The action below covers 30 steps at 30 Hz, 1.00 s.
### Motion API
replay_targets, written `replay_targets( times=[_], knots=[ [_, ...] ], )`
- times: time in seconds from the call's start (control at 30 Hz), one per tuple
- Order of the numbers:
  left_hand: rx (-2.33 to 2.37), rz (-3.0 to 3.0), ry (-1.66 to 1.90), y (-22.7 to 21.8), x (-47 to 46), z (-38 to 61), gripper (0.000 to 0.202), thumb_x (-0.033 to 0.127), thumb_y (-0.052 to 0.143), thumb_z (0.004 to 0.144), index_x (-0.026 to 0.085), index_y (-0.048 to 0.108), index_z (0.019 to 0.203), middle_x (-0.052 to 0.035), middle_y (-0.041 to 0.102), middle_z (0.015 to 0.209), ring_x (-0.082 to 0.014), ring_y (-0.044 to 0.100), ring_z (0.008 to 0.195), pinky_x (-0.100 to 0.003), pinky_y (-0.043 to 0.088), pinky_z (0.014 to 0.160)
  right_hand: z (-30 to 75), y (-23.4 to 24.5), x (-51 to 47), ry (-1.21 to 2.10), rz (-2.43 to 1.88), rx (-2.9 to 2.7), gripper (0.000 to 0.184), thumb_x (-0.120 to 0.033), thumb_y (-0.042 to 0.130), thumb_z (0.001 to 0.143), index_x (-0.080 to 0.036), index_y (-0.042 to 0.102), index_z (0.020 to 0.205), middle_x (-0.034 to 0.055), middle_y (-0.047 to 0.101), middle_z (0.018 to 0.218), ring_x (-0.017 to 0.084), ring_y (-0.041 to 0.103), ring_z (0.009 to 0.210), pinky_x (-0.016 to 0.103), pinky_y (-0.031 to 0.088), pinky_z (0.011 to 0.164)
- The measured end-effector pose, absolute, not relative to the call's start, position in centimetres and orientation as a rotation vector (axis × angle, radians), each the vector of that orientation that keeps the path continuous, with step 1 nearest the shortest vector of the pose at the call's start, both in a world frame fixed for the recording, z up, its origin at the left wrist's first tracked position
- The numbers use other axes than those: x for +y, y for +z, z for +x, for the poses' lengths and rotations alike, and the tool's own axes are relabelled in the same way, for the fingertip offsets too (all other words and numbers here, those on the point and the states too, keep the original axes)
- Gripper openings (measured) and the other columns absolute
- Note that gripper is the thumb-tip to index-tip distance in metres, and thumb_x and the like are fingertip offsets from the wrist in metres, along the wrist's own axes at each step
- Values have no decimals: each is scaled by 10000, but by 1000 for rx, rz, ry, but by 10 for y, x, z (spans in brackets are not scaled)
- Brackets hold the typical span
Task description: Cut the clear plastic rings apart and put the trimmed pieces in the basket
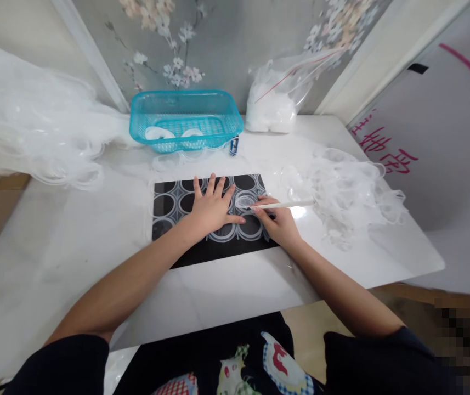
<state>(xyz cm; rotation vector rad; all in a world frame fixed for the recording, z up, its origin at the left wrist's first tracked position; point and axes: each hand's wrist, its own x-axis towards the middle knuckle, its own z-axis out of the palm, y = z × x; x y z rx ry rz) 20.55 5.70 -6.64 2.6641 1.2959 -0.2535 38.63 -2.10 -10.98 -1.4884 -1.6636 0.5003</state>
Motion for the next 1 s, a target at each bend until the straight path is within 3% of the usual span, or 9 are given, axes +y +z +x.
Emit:
replay_targets(
  times=[0.3, 0.5, 0.6, 0.67, 0.73, 0.8, 0.9, 1.0],
  knots=[
    [1291, 2657, -246, -68, 58, 206, 918, 742, 442, 815, 162, 266, 1505, -172, 190, 1579, -402, 28, 1464, -722, -39, 1079, 388, -112, -23, 481, -1509, -1706, 226, -374, 521, 922, -255, 713, 930, 53, 738, 937, 274, 622, 1109, 461, 497, 963],
    [1278, 2677, -280, -69, 59, 211, 901, 741, 391, 835, 149, 269, 1504, -168, 116, 1592, -408, -35, 1462, -743, -89, 1051, 385, -95, -20, 45, -1521, -2117, 185, -180, 502, 910, -290, 650, 898, -3, 749, 1004, 264, 538, 1235, 556, 228, 1144],
    [1276, 2706, -267, -68, 59, 210, 940, 769, 435, 794, 156, 298, 1494, -166, 103, 1594, -413, -56, 1459, -746, -104, 1044, 412, -70, 12, -54, -1586, -2039, 218, -164, 440, 921, -251, 639, 937, 51, 742, 972, 287, 529, 1220, 626, 100, 1141],
    [1288, 2702, -258, -66, 60, 208, 947, 778, 462, 773, 177, 314, 1489, -161, 102, 1596, -417, -53, 1459, -752, -97, 1039, 434, -57, 28, -161, -1680, -1838, 361, -149, 268, 966, -187, 624, 1012, 132, 704, 1044, 303, 493, 1236, 674, 76, 1110],
    [1286, 2695, -238, -62, 61, 207, 959, 781, 481, 760, 179, 318, 1488, -160, 87, 1597, -428, -42, 1456, -758, -79, 1038, 448, -55, 28, -264, -1755, -1658, 309, -212, 329, 964, -159, 628, 1018, 165, 671, 1108, 321, 485, 1226, 651, 133, 1109],
    [1278, 2680, -181, -59, 62, 210, 986, 789, 478, 754, 156, 308, 1490, -170, 74, 1597, -434, -22, 1455, -754, -42, 1050, 451, -66, 10, -226, -1744, -1713, 209, -240, 448, 923, -195, 652, 933, 114, 706, 1008, 315, 529, 1180, 601, 219, 1110],
    [1212, 2660, -89, -57, 59, 227, 947, 799, 385, 791, 158, 323, 1485, -171, 116, 1594, -420, 17, 1460, -733, -1, 1075, 442, -93, -25, 94, -1704, -1764, 177, -286, 499, 911, -241, 669, 888, 57, 730, 920, 304, 583, 1127, 574, 346, 1055],
    [1117, 2719, -109, -60, 55, 250, 884, 774, 338, 829, 158, 374, 1462, -163, 159, 1589, -404, 21, 1464, -713, -33, 1090, 432, -110, -45, 402, -1653, -1583, 203, -364, 527, 909, -242, 690, 914, 63, 738, 991, 292, 603, 1139, 519, 440, 993]
  ],
)
